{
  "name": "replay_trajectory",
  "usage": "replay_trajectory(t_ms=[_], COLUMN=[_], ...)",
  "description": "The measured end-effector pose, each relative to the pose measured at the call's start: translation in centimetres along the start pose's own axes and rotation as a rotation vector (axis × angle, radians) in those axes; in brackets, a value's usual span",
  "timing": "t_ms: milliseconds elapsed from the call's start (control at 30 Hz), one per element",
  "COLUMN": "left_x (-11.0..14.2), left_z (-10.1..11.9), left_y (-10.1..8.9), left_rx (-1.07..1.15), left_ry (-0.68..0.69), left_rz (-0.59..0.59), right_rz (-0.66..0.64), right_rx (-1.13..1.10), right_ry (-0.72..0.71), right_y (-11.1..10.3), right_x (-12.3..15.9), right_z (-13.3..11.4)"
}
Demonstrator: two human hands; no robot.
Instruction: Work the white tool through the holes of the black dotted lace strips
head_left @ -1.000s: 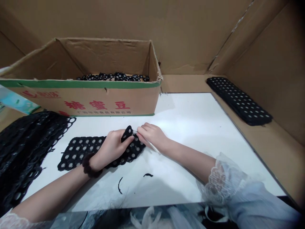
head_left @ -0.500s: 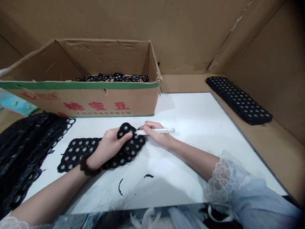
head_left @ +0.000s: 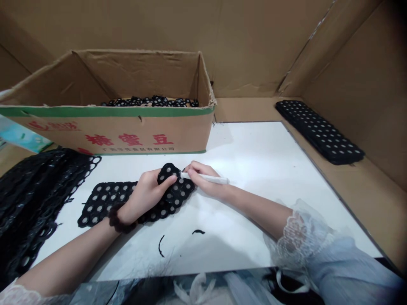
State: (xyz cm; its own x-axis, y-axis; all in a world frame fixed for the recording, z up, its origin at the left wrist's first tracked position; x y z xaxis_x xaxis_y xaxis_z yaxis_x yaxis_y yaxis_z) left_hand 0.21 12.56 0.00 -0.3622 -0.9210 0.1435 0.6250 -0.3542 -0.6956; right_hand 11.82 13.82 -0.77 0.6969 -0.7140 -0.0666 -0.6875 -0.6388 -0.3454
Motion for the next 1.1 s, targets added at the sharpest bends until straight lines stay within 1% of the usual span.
replay_trajectory(t_ms=[100, 233, 267, 333, 433, 500, 600, 667, 767, 933, 1000, 1100], left_x=[0.3, 0.8, 0.9, 0.8, 0.6, 0.4, 0.1, -0.1, -0.5, -0.6, -0.5, -0.4], left_z=[0.7, 1.8, 1.9, 1.9, 1.0, 0.3, 0.1, 0.0, -0.6, -1.8, -2.4, -3.1], left_y=[0.1, 0.2, 0.2, -0.2, -1.2, -1.7, -1.7, -1.5, -1.0, -1.3, -1.1, -0.5], left_rx=[-0.078, -0.196, -0.218, -0.253, -0.293, -0.289, -0.216, -0.129, -0.014, 0.147, 0.243, 0.374], left_ry=[0.024, 0.04, 0.043, 0.039, -0.018, -0.049, -0.038, -0.042, -0.092, -0.174, -0.194, -0.213], left_rz=[0.057, 0.105, 0.106, 0.112, 0.16, 0.175, 0.148, 0.091, -0.011, -0.02, -0.038, -0.068], right_rz=[-0.014, 0.067, 0.086, 0.106, 0.091, 0.075, 0.063, 0.064, 0.06, 0.062, 0.06, 0.031], right_rx=[0.084, 0.218, 0.21, 0.123, -0.06, -0.107, -0.11, -0.129, -0.156, -0.247, -0.256, -0.227], right_ry=[0.003, 0.02, 0.025, 0.044, 0.077, 0.084, 0.075, 0.053, 0.023, 0.037, 0.028, -0.028], right_y=[0.7, 0.7, 0.5, -0.1, -0.6, -0.7, -0.6, -0.4, -0.3, -0.3, -0.2, 0.1], right_x=[-0.3, -0.4, -0.3, -0.1, 0.2, 0.2, 0.0, 0.0, 0.1, 0.2, 0.1, 0.1], right_z=[-0.5, -1.0, -0.9, -0.4, 0.8, 1.3, 1.6, 1.5, 1.1, 1.0, 0.9, 0.1])
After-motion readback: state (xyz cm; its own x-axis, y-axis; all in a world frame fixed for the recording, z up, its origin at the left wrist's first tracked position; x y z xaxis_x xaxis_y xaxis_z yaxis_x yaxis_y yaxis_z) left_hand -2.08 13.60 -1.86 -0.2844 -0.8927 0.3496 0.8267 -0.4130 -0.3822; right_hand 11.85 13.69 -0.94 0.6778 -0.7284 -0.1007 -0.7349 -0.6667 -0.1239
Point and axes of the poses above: each hand's wrist, its own x-axis away from the middle knuckle, its own y-axis out of the palm, z = x × y, the point moved 10 cm from there along -x, towards the middle knuckle, and after that the axes turned 13 degrees about -z, right-handed, at the moved point
